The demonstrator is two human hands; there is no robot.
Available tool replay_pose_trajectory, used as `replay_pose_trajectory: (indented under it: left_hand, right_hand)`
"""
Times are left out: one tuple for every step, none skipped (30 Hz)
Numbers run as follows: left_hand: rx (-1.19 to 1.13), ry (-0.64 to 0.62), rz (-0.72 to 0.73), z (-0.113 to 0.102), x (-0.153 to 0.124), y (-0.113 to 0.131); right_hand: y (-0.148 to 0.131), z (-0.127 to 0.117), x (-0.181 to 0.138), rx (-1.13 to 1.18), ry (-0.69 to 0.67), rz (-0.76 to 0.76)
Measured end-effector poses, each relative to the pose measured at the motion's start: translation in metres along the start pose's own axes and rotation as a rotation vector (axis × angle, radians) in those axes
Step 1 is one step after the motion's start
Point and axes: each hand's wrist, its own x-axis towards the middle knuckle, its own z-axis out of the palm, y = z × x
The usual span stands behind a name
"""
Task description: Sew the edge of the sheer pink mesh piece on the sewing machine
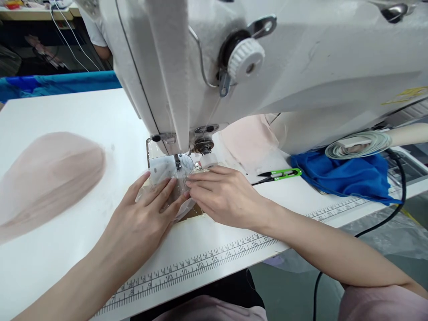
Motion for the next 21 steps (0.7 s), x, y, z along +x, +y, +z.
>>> replay_pose_trajectory:
  left_hand:
    - [-0.004,0.009,-0.005,0.000,0.000,0.000]
    - [-0.009,0.016,-0.007,0.000,0.001,0.000]
    - [-0.015,0.020,-0.006,0.000,0.001,0.000]
    - [-0.022,0.020,-0.005,0.000,0.001,-0.001]
    - [-0.029,0.021,-0.008,0.001,0.001,-0.001]
    - [-0.036,0.022,-0.013,0.001,0.001,-0.002]
    - [-0.042,0.025,-0.019,0.002,0.002,-0.002]
    - [-0.048,0.027,-0.025,0.003,0.002,-0.003]
    - [-0.053,0.032,-0.029,0.004,0.002,-0.005]
    - [-0.058,0.036,-0.030,0.005,0.002,-0.006]
    - [-0.062,0.040,-0.031,0.006,0.002,-0.008]
    - [-0.064,0.040,-0.031,0.008,0.003,-0.009]
    - [-0.064,0.039,-0.031,0.009,0.004,-0.011]
    - [-0.061,0.040,-0.031,0.010,0.004,-0.013]
    - [-0.056,0.040,-0.031,0.011,0.005,-0.014]
    - [-0.048,0.041,-0.031,0.012,0.006,-0.016]
    - [-0.039,0.046,-0.030,0.013,0.007,-0.018]
    - [-0.032,0.049,-0.028,0.013,0.007,-0.019]
    - [-0.024,0.052,-0.025,0.014,0.008,-0.021]
    - [-0.017,0.054,-0.022,0.015,0.009,-0.023]
    - [-0.009,0.056,-0.021,0.017,0.010,-0.025]
  right_hand:
    - [0.000,0.000,0.000,0.003,0.005,-0.001]
    - [0.000,0.001,0.000,0.008,0.010,0.000]
    - [0.000,0.001,0.000,0.013,0.012,0.002]
    - [0.000,0.001,0.001,0.018,0.013,0.002]
    - [0.000,0.001,0.001,0.022,0.013,0.001]
    - [0.000,0.001,0.001,0.024,0.015,0.000]
    - [0.001,0.001,0.002,0.022,0.019,-0.001]
    - [0.001,0.002,0.002,0.017,0.026,0.000]
    - [0.001,0.002,0.002,0.009,0.034,0.002]
    - [0.002,0.003,0.003,-0.001,0.041,0.007]
    - [0.002,0.004,0.003,-0.008,0.046,0.014]
    - [0.003,0.005,0.003,-0.011,0.048,0.019]
    - [0.004,0.005,0.003,-0.010,0.048,0.023]
    - [0.005,0.006,0.004,-0.004,0.049,0.028]
    - [0.005,0.007,0.004,0.003,0.050,0.033]
    - [0.006,0.007,0.004,0.009,0.053,0.038]
    - [0.007,0.008,0.004,0.012,0.056,0.044]
    - [0.008,0.009,0.005,0.013,0.059,0.050]
    - [0.010,0.010,0.005,0.012,0.060,0.054]
    - [0.011,0.012,0.006,0.010,0.061,0.057]
    - [0.012,0.013,0.007,0.006,0.059,0.061]
